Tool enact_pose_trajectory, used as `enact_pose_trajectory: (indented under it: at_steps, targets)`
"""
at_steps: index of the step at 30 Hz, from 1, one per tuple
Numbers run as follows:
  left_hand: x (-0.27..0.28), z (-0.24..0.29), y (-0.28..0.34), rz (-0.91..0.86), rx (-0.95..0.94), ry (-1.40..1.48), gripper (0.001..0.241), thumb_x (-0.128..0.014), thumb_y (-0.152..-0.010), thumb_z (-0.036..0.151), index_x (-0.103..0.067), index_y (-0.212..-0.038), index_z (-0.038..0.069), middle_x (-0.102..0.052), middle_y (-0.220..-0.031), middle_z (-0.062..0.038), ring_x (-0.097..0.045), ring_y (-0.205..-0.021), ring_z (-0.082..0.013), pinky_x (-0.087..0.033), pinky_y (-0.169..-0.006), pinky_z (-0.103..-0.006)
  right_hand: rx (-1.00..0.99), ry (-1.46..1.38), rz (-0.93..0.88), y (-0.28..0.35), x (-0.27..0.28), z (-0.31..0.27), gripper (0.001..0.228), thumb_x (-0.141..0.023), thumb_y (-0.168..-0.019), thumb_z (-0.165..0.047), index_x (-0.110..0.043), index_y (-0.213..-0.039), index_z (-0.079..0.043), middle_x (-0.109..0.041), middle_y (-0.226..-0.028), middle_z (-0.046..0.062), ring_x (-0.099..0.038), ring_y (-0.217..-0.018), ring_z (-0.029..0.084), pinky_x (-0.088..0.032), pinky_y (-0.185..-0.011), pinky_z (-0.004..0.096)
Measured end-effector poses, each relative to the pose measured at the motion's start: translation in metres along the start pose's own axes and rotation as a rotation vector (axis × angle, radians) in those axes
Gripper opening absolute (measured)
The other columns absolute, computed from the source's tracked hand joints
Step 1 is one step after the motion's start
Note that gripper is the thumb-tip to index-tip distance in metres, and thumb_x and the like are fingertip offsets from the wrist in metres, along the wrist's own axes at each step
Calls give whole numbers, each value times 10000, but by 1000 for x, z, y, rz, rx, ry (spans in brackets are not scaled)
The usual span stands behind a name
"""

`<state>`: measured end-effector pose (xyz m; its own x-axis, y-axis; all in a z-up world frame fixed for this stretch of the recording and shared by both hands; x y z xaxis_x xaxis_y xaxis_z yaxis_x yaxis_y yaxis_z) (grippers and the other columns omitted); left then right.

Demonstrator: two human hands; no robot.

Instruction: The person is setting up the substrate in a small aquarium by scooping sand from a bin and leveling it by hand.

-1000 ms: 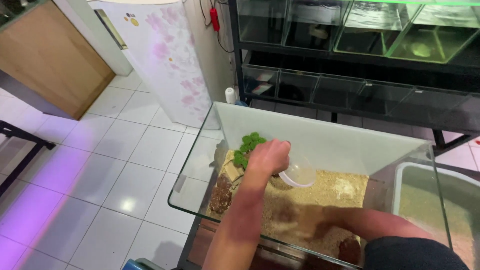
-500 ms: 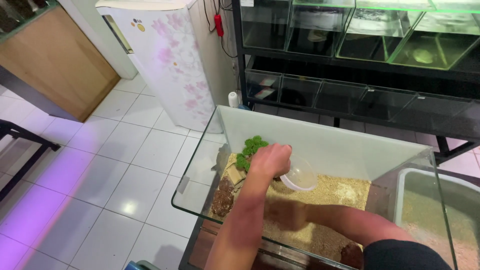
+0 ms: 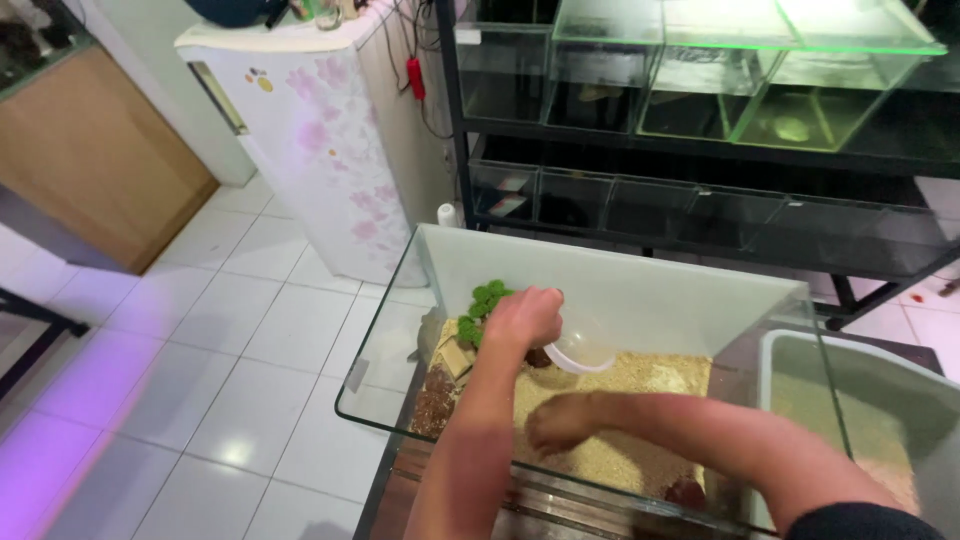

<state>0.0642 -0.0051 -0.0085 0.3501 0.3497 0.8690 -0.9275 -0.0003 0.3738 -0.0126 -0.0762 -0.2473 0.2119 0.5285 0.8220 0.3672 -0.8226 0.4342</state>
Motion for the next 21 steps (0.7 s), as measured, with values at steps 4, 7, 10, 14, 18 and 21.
enact_pose_trajectory:
  at_steps: [4, 7, 10, 14, 18, 21]
  targets:
    - [13, -13, -2, 146, 9, 46, 394, -477, -1017, 244, -725, -1260, 58, -784, -1282, -252, -751, -1248, -459, -605, -1063, -620, -142, -63, 110, 37, 3, 68, 161, -664, -992, -187, -785, -922, -108, -790, -936, 141, -787, -971, 412, -642, -828, 551]
    - [22, -13, 3, 222, 42, 29, 386, -483, -997, 262, -711, -1246, 75, -791, -1245, -236, -766, -1216, -458, -607, -1037, -616, -488, -151, 106, 98, 42, 66, 214, -656, -995, -208, -803, -1137, -143, -814, -1123, 134, -788, -1114, 392, -645, -946, 547]
    - [35, -9, 9, 311, 69, 60, 416, -494, -970, 264, -707, -1269, 69, -786, -1230, -245, -764, -1207, -471, -602, -1038, -614, -747, -238, 188, 159, 98, 41, 350, -633, -982, -200, -802, -1288, -220, -828, -1243, 41, -777, -1218, 326, -639, -1034, 520]
    - [37, 12, 15, 364, 44, 213, 545, -482, -926, 291, -727, -1388, 137, -797, -1222, -221, -761, -1200, -481, -600, -1029, -625, -974, -433, 503, 229, 110, 51, 411, -577, -1019, -284, -739, -1378, -167, -826, -1285, 124, -771, -1213, 399, -647, -1012, 560]
    - [67, 56, 48, 406, -22, 315, 608, -476, -948, 281, -673, -1500, 124, -766, -1301, -274, -725, -1251, -524, -578, -1063, -640, -1022, -959, 948, 282, 156, -44, 609, -580, -1082, -316, -518, -1634, -67, -764, -1334, 286, -833, -988, 386, -722, -766, 448]
    - [87, 94, 71, 458, -102, 424, 601, -479, -976, 211, -648, -1534, 67, -745, -1321, -334, -697, -1286, -555, -560, -1098, -648, -900, -1162, 1304, 313, 183, -90, 746, -614, -1068, -234, -339, -1747, -92, -708, -1355, 300, -807, -977, 381, -717, -759, 438]
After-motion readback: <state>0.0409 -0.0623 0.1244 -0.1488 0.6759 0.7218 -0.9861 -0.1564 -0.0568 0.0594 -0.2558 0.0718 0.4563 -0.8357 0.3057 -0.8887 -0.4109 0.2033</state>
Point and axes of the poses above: each hand's wrist, its own y-axis away from the middle knuckle, its own x-axis out of the back of the hand, z = x × y, the point moved 8 cm from there along -y, towards the middle knuckle
